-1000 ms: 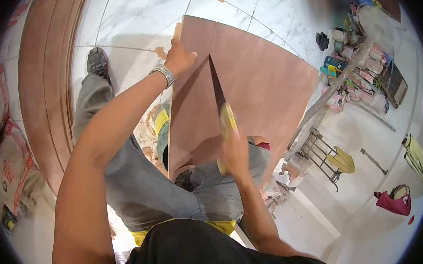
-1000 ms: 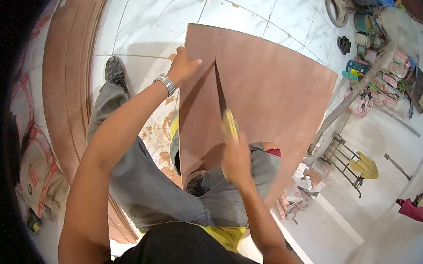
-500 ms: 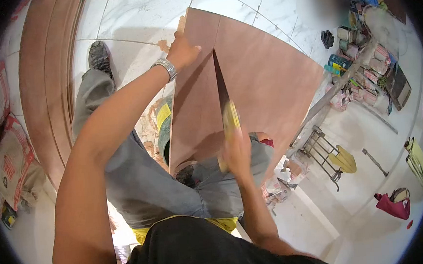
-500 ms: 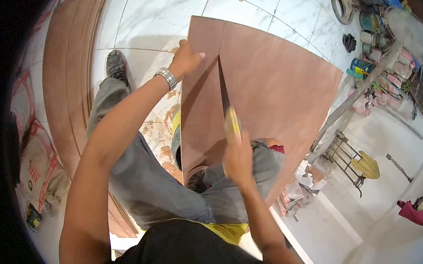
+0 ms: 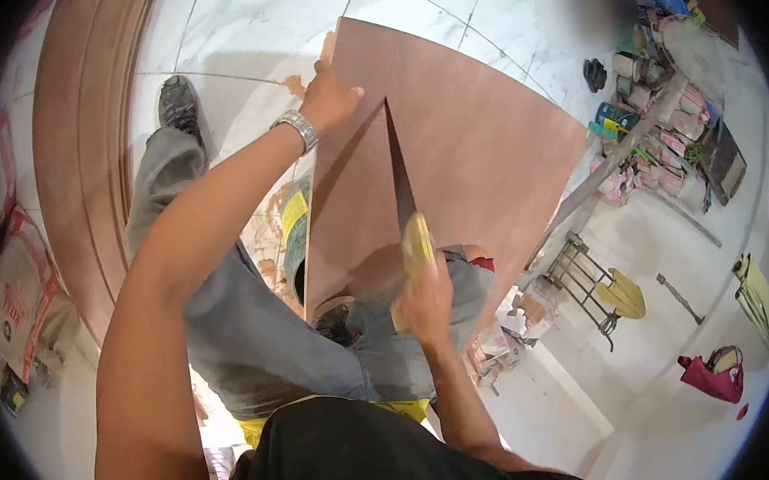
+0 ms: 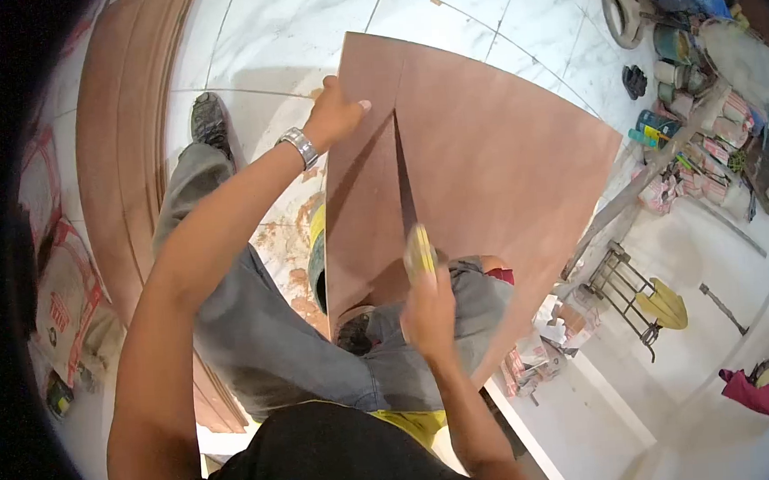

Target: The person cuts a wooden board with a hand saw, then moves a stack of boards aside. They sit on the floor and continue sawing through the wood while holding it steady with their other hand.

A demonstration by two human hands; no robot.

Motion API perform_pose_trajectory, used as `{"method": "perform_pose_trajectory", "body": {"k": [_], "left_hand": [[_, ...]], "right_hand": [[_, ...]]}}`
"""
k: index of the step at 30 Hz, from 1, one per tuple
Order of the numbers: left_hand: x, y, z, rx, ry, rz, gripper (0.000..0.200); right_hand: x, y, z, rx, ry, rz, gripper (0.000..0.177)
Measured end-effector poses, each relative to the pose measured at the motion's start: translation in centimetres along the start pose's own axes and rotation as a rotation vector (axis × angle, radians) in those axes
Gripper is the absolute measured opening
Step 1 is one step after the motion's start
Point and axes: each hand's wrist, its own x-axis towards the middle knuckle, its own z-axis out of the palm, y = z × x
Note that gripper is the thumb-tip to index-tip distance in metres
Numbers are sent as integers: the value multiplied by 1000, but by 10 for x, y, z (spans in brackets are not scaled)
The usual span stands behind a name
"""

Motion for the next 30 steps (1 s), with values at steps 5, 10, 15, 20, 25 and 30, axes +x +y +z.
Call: {"method": "perform_pose_trajectory", "body": {"k": [5,10,15,20,25,30], "left_hand": [[4,-4,1,40,5,-28,72],[2,-4,4,18,14,3,75],[1,-4,0,29,21,-7,63],[0,-3,2,2,-7,-5,64],[4,-9,6,45,20,7,69],[7,-6,2,63,26,-4,78]], "right_hand": [[110,45,73,-111,22,53,26],[205,7,64,689,80,358,44],[177,21,63,392,77,217,45],[22,7,-6,255,-15,218,45],[100,25,32,31,93,-31,42],[206,19,63,454,46,240,49]]}}
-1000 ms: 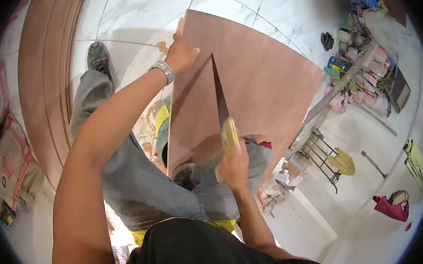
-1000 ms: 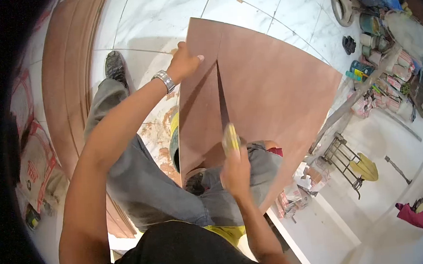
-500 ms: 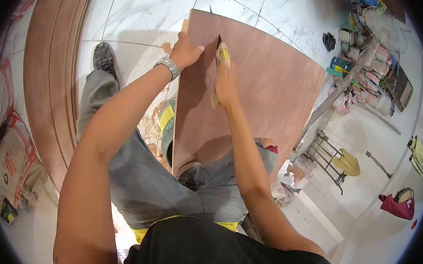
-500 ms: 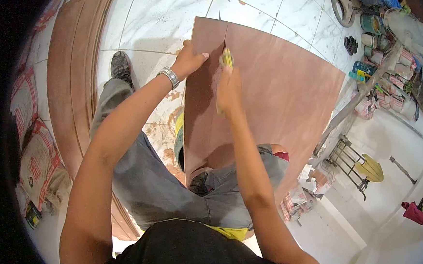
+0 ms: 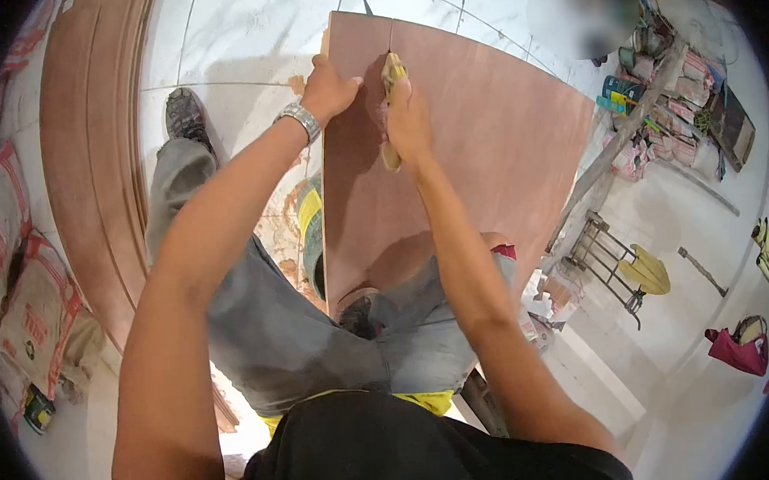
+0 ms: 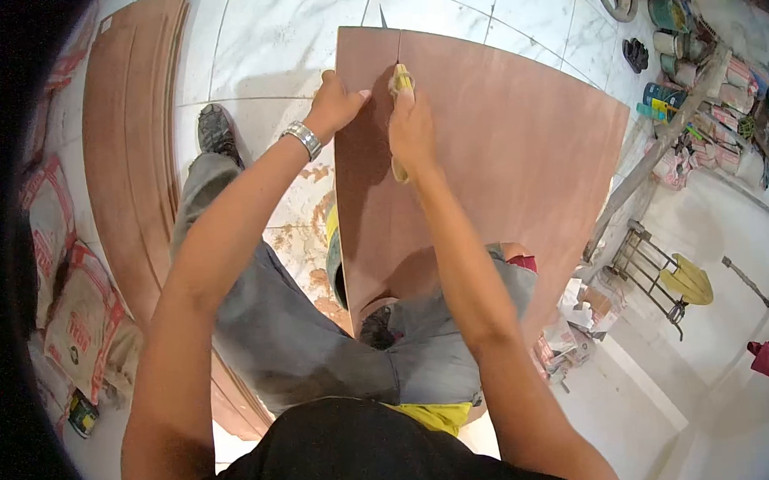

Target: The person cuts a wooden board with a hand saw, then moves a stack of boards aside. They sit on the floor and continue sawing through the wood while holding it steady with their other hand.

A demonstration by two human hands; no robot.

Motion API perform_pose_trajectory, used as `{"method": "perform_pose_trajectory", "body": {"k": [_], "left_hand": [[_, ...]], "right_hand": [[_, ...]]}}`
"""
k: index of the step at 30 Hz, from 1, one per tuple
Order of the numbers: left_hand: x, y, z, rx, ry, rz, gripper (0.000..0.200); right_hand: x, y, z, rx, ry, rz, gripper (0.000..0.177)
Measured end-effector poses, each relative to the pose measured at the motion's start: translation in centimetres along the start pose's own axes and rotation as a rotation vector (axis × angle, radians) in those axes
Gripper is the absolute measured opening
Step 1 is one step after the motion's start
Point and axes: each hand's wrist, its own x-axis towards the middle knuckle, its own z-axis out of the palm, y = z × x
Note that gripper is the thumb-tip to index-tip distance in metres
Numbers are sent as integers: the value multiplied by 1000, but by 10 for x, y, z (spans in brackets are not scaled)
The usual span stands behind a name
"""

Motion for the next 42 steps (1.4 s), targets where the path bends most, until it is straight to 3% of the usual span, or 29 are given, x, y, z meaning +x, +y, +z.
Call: {"method": "perform_pose_trajectory", "body": {"k": [2,5,6,8,10,11,12,13,14,18,20,22,25,26,30,31,34,36,38,41,42], "left_hand": [[-5,3,-4,-35,-34,-31,75],[-5,9,-5,-51,-47,-16,71],[-9,9,-6,-46,-55,21,71],[-6,7,-9,-27,-40,52,71],[-6,1,-3,-10,-37,39,70],[-8,-1,-4,-3,-61,30,70],[-9,1,-5,-5,-79,15,69],[-5,5,-9,-1,-89,14,69],[-1,6,-12,24,-94,28,70],[-1,-1,-8,133,-81,58,71],[2,-3,-8,128,-87,79,73],[1,-8,-11,46,-136,104,74],[-3,2,-14,60,-146,44,75],[-4,5,-13,50,-133,61,76],[-5,0,-9,24,-78,87,81],[-3,-2,-6,20,-74,96,81],[1,-4,-9,90,-46,169,80],[4,0,-13,82,-72,94,76],[-2,-1,-8,42,-112,30,73],[-1,1,-9,19,-102,30,73],[-4,3,-9,37,-94,27,72]], "right_hand": [[-48,19,-14,-182,51,-160,48],[-184,2,-66,-447,22,-302,38],[-220,5,-79,-177,23,-61,37],[-218,7,-75,-52,55,-50,34],[-144,18,-46,-359,137,-474,39],[-87,65,-18,-381,92,-201,40],[-55,7,-2,-163,102,64,43],[-17,23,16,-25,206,-87,45],[0,23,18,30,189,-93,46],[5,-15,-5,237,-67,190,46],[22,3,2,180,6,-11,40],[12,47,8,44,45,-169,37],[-119,30,-34,-30,67,-166,29],[-164,33,-51,-337,108,-422,34],[-227,-6,-82,2,-28,18,45],[-195,23,-63,-104,25,-136,46],[-21,38,13,-243,98,-29,44],[11,16,19,60,124,-52,43],[-18,33,6,27,88,-12,45],[-171,34,-51,-538,64,-477,40],[-212,18,-69,-434,-64,-180,45]]}}
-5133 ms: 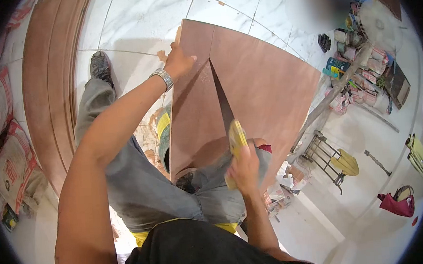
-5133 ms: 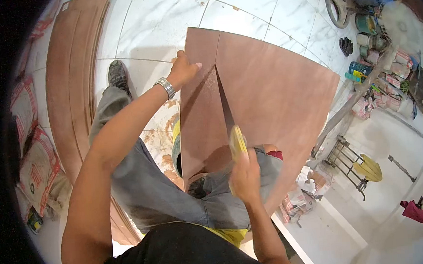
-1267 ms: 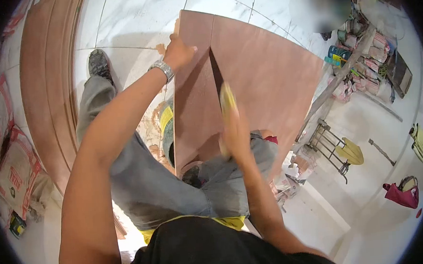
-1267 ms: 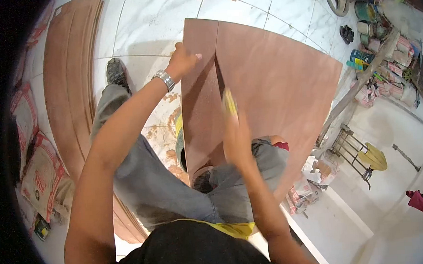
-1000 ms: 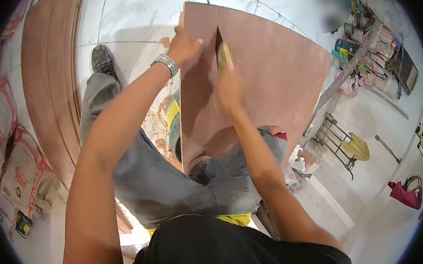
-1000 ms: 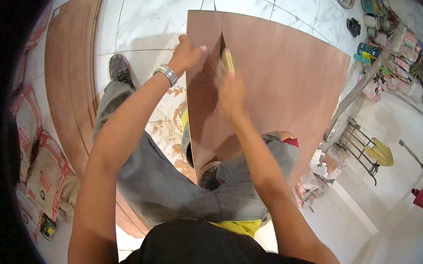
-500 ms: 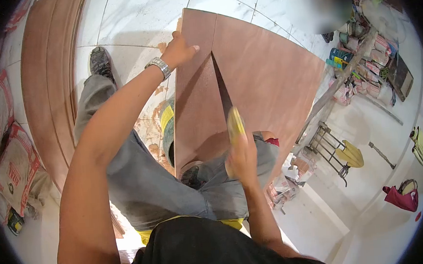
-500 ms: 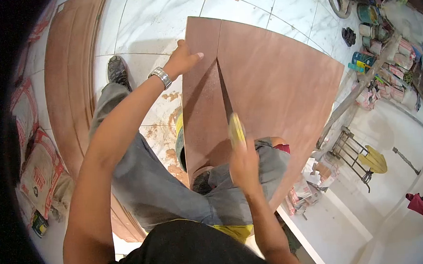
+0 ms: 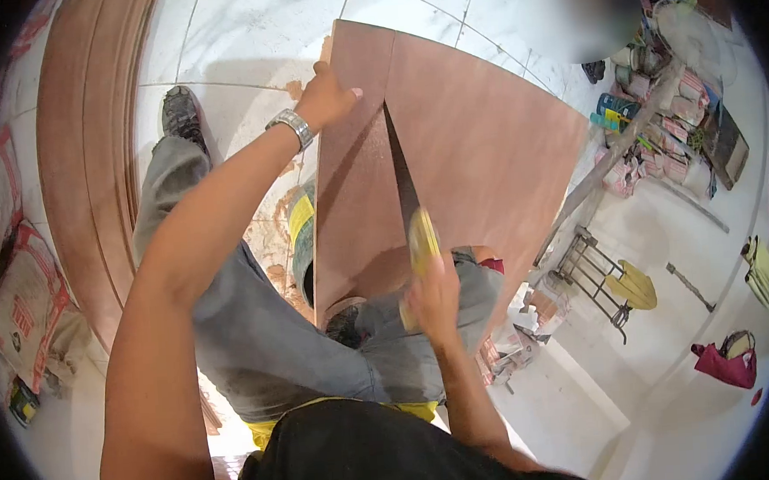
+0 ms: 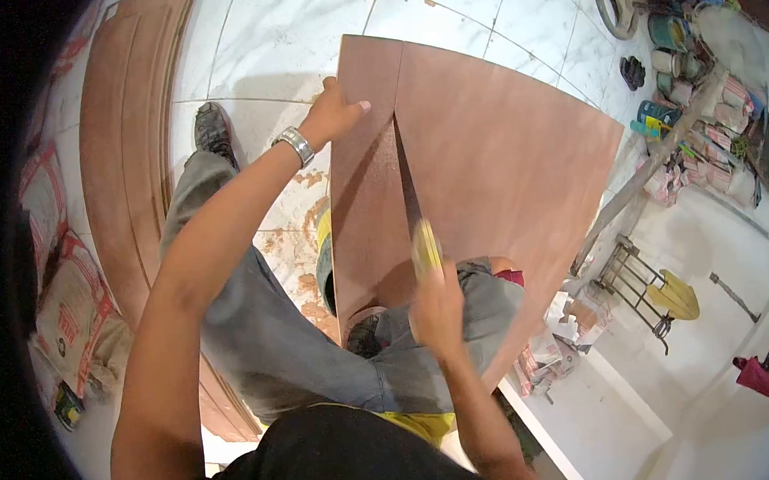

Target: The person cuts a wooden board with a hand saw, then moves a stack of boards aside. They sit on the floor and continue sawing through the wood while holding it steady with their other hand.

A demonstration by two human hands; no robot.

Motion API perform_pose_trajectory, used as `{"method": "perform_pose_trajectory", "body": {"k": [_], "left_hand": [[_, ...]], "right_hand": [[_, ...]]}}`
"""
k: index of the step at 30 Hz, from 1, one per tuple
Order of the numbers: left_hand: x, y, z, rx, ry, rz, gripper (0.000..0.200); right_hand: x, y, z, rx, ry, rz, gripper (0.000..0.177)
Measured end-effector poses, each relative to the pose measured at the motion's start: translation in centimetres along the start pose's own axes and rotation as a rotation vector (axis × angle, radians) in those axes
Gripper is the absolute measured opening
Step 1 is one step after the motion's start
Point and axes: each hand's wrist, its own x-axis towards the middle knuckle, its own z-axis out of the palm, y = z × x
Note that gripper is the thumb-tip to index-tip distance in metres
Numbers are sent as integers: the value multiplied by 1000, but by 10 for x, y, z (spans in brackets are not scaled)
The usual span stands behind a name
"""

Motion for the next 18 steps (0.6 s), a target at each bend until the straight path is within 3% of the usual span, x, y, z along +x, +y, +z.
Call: {"method": "perform_pose_trajectory", "body": {"k": [2,4,5,6,7,8,9,11,13,14,15,18], "left_hand": [[2,-4,2,12,21,-7,72],[4,-9,7,6,30,11,72],[5,-9,6,21,32,14,72],[4,-6,5,30,33,12,72],[3,-5,2,44,37,12,72],[6,-2,-4,40,36,11,72],[3,-2,-5,34,20,3,72],[0,3,-5,27,3,28,72],[-4,4,-5,26,10,76,71],[-5,6,-4,20,20,97,71],[-8,4,-3,5,37,106,71],[4,-5,3,5,71,38,70]], "right_hand": [[-1,-8,-4,282,44,48,47],[43,4,24,41,129,-109,38],[102,31,59,-99,173,-105,40],[163,17,71,221,143,235,46],[202,-8,70,393,272,149,46],[213,-8,70,489,226,149,47],[213,-6,68,580,179,165,48],[175,9,60,363,158,121,48],[81,13,42,202,200,-38,40],[38,11,23,-132,145,-155,35],[5,0,8,-40,134,-55,43],[10,-11,5,509,140,77,53]]}}
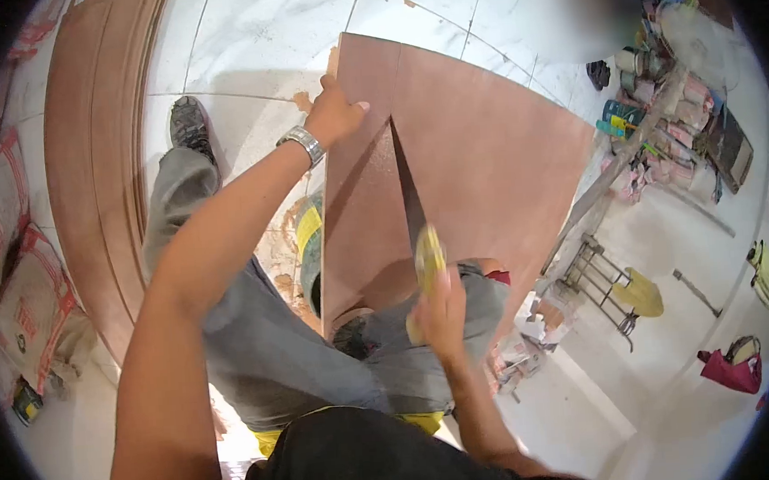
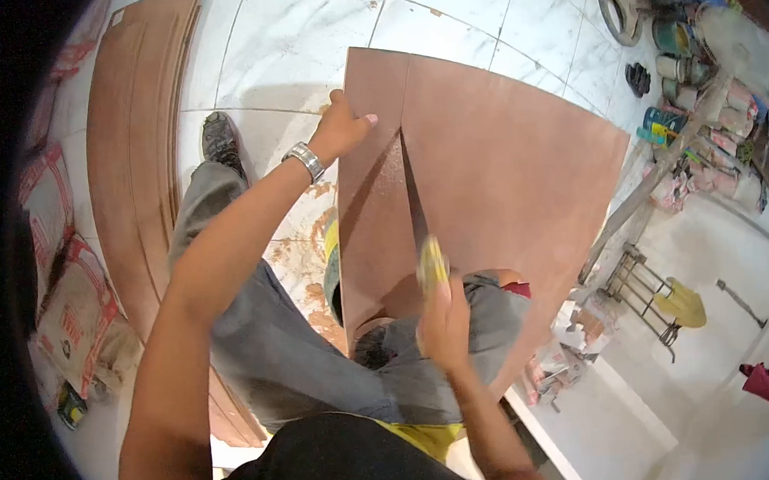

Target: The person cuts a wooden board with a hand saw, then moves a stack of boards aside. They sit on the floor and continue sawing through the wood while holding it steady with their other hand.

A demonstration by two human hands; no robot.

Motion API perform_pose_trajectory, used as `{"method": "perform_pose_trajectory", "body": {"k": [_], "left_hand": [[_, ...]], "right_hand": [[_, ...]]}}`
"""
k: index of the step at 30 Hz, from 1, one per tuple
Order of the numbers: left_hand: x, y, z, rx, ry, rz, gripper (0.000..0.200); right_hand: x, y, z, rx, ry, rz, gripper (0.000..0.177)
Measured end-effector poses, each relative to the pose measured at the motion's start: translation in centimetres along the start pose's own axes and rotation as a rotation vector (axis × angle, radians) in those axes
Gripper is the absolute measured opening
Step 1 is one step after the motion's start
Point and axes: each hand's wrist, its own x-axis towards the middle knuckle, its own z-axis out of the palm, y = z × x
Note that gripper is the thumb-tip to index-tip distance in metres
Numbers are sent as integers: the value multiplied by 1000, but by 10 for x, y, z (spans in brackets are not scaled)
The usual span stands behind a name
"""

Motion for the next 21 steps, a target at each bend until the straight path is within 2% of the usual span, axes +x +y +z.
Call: {"method": "perform_pose_trajectory", "body": {"k": [1,2,3,5,8,12,14,15,18,19,20,21], "left_hand": [[0,-4,5,7,-10,-34,70],[2,-3,4,10,-30,-36,70],[2,-1,2,3,-46,-47,70],[4,8,-11,20,-60,-51,69],[-10,15,-11,45,-97,-33,69],[3,-5,5,-35,-70,53,69],[7,-9,-2,-52,-52,26,70],[4,-3,-2,-46,-59,-13,70],[-3,-3,4,-30,-67,-48,78],[-2,-1,0,-16,-55,-36,82],[-3,3,-5,-7,-47,-46,77],[-10,6,-7,-4,-55,-64,72]], "right_hand": [[45,24,20,-148,1,-16,42],[89,48,41,-297,4,-33,40],[137,44,70,-287,150,67,44],[192,43,84,-76,109,58,46],[154,29,56,-25,23,124,45],[-11,14,-8,-279,-42,53,41],[-7,13,-3,-193,-17,45,41],[24,32,13,-359,30,-218,41],[153,42,76,-269,133,12,35],[174,47,79,-121,109,44,36],[194,47,83,25,90,78,38],[184,55,77,20,57,94,39]]}}
